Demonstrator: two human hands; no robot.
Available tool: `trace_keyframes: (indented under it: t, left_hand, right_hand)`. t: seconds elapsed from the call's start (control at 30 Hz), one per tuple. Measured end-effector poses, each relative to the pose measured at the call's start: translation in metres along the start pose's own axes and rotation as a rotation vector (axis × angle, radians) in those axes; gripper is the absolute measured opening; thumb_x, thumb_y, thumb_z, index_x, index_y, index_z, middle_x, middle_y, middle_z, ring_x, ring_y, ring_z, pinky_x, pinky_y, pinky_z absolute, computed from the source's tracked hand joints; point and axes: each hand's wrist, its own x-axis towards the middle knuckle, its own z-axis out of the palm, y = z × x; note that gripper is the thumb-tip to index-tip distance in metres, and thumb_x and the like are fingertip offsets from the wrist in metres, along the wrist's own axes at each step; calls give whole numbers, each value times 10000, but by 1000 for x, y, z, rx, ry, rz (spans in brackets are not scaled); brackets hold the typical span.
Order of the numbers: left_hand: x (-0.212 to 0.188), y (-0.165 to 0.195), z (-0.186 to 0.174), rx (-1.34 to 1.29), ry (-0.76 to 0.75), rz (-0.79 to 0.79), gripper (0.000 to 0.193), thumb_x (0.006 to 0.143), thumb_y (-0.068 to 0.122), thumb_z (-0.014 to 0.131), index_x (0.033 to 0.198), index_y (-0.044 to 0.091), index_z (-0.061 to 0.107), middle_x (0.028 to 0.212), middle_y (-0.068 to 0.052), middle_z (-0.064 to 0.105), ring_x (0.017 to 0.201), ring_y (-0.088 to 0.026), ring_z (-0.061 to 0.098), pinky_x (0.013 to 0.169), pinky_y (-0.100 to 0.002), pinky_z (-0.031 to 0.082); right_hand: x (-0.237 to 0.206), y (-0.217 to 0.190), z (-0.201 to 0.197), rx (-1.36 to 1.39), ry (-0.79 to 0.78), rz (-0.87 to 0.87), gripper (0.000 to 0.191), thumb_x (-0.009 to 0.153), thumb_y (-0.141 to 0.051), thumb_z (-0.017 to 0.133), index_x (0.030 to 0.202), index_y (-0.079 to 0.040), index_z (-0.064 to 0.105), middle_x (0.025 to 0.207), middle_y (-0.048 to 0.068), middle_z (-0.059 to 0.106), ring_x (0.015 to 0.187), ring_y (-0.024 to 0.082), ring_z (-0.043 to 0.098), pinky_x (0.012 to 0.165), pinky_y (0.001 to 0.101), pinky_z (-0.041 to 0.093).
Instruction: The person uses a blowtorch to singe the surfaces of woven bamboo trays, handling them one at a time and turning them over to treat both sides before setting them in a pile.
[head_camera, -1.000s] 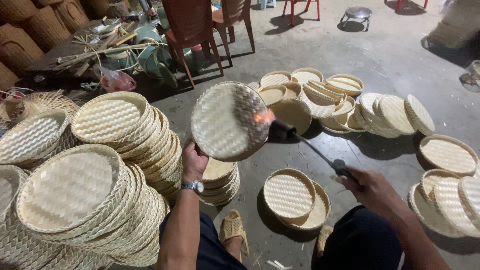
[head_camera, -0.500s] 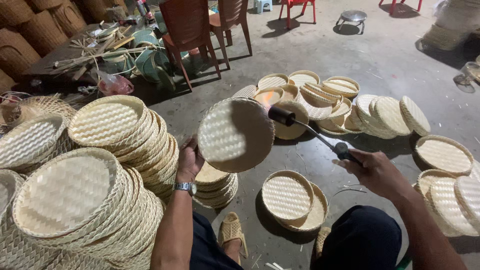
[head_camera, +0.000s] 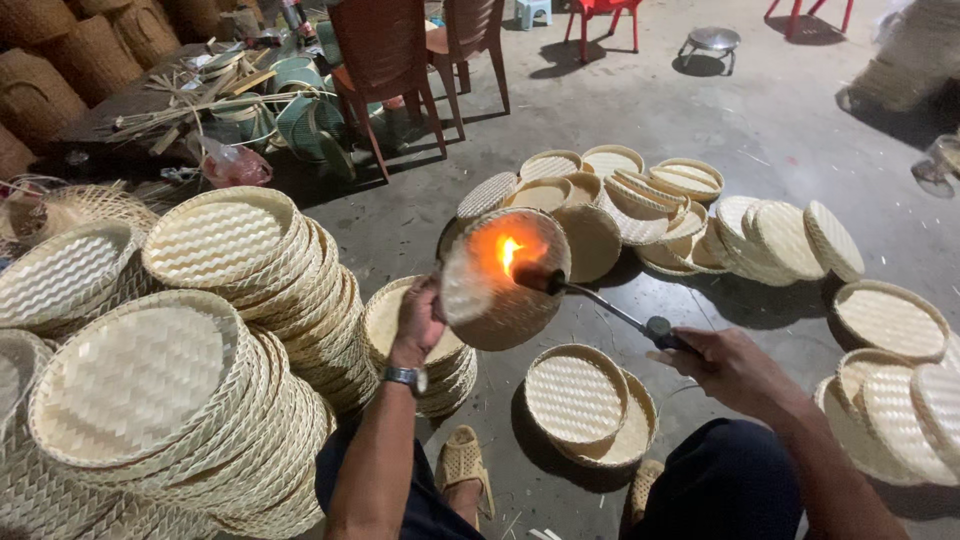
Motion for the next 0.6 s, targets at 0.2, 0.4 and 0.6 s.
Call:
trace_keyframes:
  t: [0.2, 0.4, 0.6]
  left_hand:
    - [3, -31, 38, -226, 67, -67, 380, 1003, 274, 617, 1284, 22, 658, 1258, -119, 705, 1094, -221, 704, 985, -381, 579]
    - [4, -27, 23, 315, 236, -56, 487, 1062, 352, 491, 1273, -56, 654, 1203, -135, 741, 1103, -220, 701, 921, -346, 569]
    - [22, -7, -3, 133, 113, 218, 378, 1001, 200, 695, 1279, -50, 647, 1215, -145, 706, 1084, -208, 662, 945, -302, 553]
  right_hand:
    - [15, -19, 10, -42, 31, -110, 289, 948, -325, 619, 1127, -155, 771, 696, 57, 732, 491, 165, 628, 484, 353, 524]
    - [6, 12, 28, -228, -162, -21, 323, 965, -412, 585, 1076, -161, 755, 755, 77, 738, 555, 208, 665, 554, 387, 565]
    - [21, 51, 1, -395, 76, 191, 318, 981, -423, 615, 1141, -189, 760, 861, 101, 790, 696, 244, 707, 636, 411, 592]
